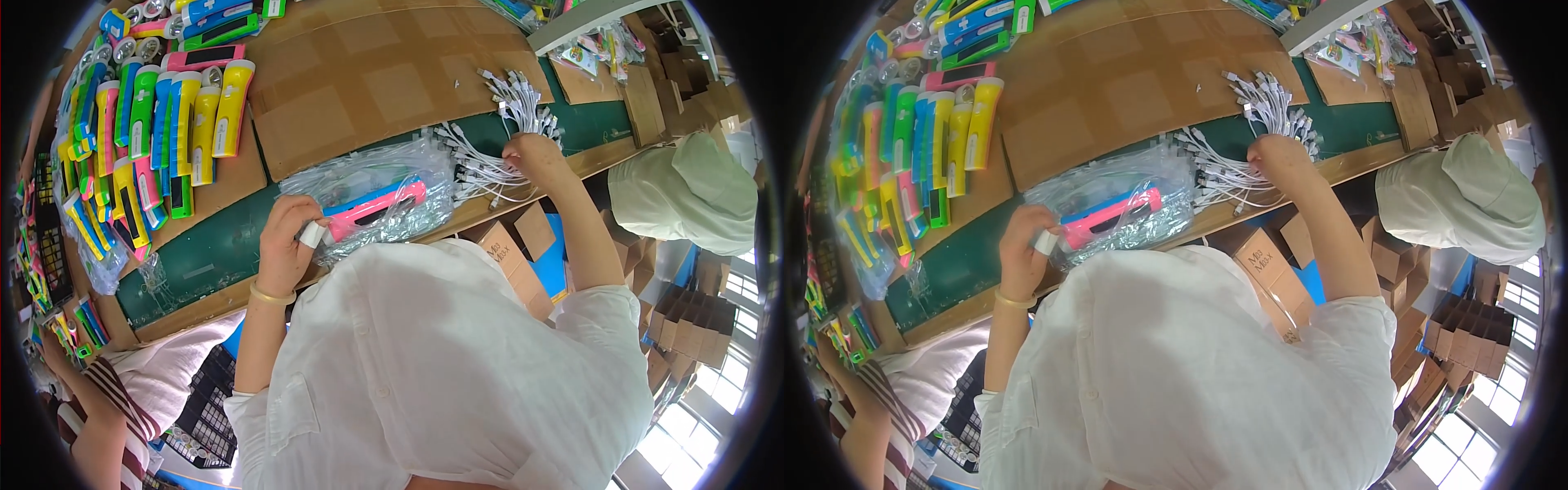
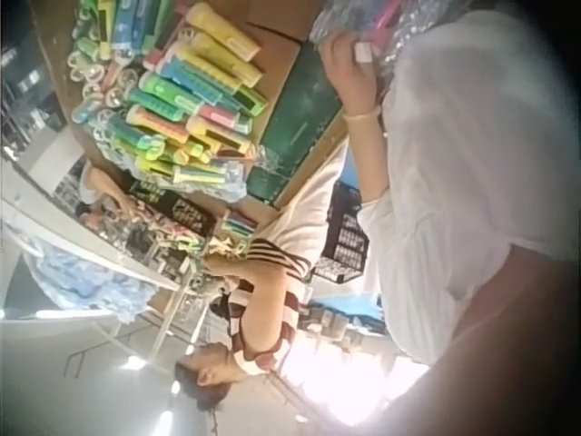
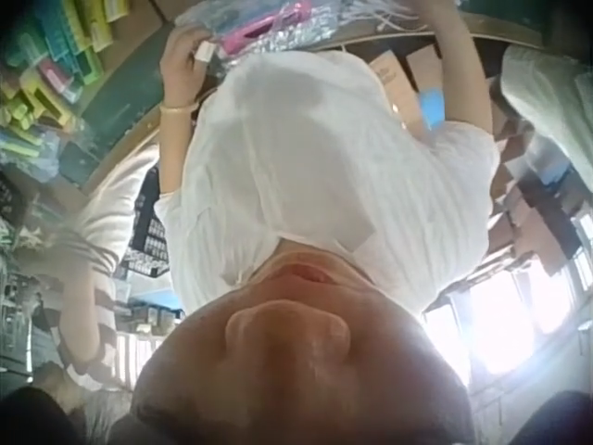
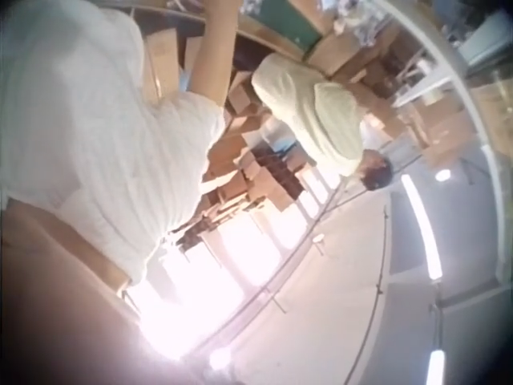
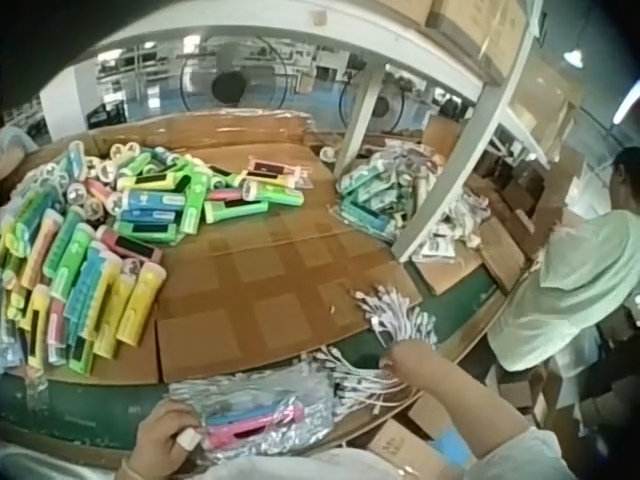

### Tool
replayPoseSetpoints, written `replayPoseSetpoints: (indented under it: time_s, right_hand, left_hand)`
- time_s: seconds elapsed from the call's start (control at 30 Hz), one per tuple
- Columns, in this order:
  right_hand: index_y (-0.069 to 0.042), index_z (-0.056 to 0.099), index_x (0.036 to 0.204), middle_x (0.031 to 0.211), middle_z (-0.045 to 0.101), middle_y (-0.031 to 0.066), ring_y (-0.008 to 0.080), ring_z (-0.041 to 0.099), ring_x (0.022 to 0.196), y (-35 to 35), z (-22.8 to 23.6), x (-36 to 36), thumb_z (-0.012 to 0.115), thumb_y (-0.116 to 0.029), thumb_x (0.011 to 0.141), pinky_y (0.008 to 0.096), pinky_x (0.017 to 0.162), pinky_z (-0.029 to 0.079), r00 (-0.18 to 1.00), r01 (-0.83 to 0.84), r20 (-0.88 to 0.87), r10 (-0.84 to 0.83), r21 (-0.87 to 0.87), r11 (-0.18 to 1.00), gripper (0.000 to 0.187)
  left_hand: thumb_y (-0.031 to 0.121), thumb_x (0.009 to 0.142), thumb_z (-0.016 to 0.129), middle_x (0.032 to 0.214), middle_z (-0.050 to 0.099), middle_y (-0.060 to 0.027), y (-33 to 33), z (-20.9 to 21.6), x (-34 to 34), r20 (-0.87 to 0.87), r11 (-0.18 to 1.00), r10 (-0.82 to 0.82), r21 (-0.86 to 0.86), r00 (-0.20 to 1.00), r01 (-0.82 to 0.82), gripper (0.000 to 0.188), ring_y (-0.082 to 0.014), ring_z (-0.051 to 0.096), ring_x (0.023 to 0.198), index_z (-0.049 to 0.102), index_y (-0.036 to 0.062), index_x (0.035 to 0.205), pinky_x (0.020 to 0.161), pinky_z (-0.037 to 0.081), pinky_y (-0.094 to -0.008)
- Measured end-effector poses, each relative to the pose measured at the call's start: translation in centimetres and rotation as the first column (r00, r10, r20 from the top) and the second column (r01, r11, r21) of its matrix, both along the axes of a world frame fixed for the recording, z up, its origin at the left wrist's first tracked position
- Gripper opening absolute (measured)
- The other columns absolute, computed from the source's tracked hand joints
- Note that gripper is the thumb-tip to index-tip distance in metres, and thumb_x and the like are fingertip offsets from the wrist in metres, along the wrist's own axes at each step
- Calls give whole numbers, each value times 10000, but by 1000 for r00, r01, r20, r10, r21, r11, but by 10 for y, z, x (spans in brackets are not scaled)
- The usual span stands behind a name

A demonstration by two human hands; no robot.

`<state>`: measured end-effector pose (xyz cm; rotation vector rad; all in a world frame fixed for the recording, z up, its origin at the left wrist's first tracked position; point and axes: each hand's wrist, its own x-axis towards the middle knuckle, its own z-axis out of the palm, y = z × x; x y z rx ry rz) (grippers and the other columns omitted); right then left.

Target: Packaging colorful flashlights and USB charging cables into individual plastic bags at a factory workbench.

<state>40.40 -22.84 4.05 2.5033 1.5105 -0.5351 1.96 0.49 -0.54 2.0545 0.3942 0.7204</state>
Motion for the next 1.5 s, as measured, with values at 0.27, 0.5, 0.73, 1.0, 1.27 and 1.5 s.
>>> replayPoseSetpoints:
  time_s: [0.27, 0.5, 0.73, 1.0, 1.27, 1.5]
  right_hand:
    - [-49, 687, 1004, 797, 678, 68, 181, 615, 657, 2, 42, -5, 646, -121, 965, 305, 601, 466, 958, 243, -255, -134, 468, 850, 91]
    - [-8, 677, 956, 708, 502, -62, 22, 398, 623, 27, 96, -12, 641, -169, 1012, 216, 543, 298, 913, 334, -378, -151, 483, 809, 175]
    - [-23, 681, 920, 722, 534, -79, 8, 415, 628, 52, 125, -47, 700, -223, 984, 189, 556, 308, 670, 461, -725, 162, 577, 675, 211]
    - [-75, 546, 787, 641, 505, -10, 59, 417, 548, 88, 55, -104, 667, -139, 973, 224, 489, 301, 103, 609, -976, 193, 215, 764, 230]
    - [-74, 520, 711, 642, 486, -53, 32, 402, 581, 111, 19, -134, 708, -122, 942, 227, 526, 301, 342, 404, -939, 33, 178, 897, 302]
    - [-37, 549, 759, 738, 532, 24, 148, 517, 639, 140, 5, -168, 757, -183, 902, 305, 580, 406, 714, -11, -615, 334, 467, 884, 292]
  left_hand:
    - [-12, 804, 727, 1007, 662, -124, 0, 0, -5, -3, 1000, -2, 29, 1000, 2, 166, -305, 630, 922, 649, 25, 947, 822, 515, -366]
    - [7, 794, 754, 1029, 659, -114, -3, -1, -5, -9, 999, 0, 51, 1000, 1, 180, -313, 622, 938, 644, 32, 934, 837, 512, -372]
    - [25, 801, 752, 1074, 667, -119, -6, 1, -7, -11, 998, 8, 60, 1000, -8, 171, -325, 629, 999, 645, 31, 935, 866, 518, -398]
    - [-18, 805, 717, 1092, 680, -134, -9, 2, -7, 1, 998, 37, 43, 999, -37, 156, -325, 637, 1016, 638, 30, 931, 890, 513, -384]
    - [7, 807, 766, 1100, 676, -118, -15, 4, -11, 34, 997, 64, 48, 997, -65, 204, -299, 633, 986, 647, 18, 972, 837, 527, -363]
    - [-9, 859, 735, 910, 676, -103, -21, 15, -21, -186, 917, 306, -204, 933, -342, 127, -194, 634, 769, 681, -4, 974, 698, 522, -296]
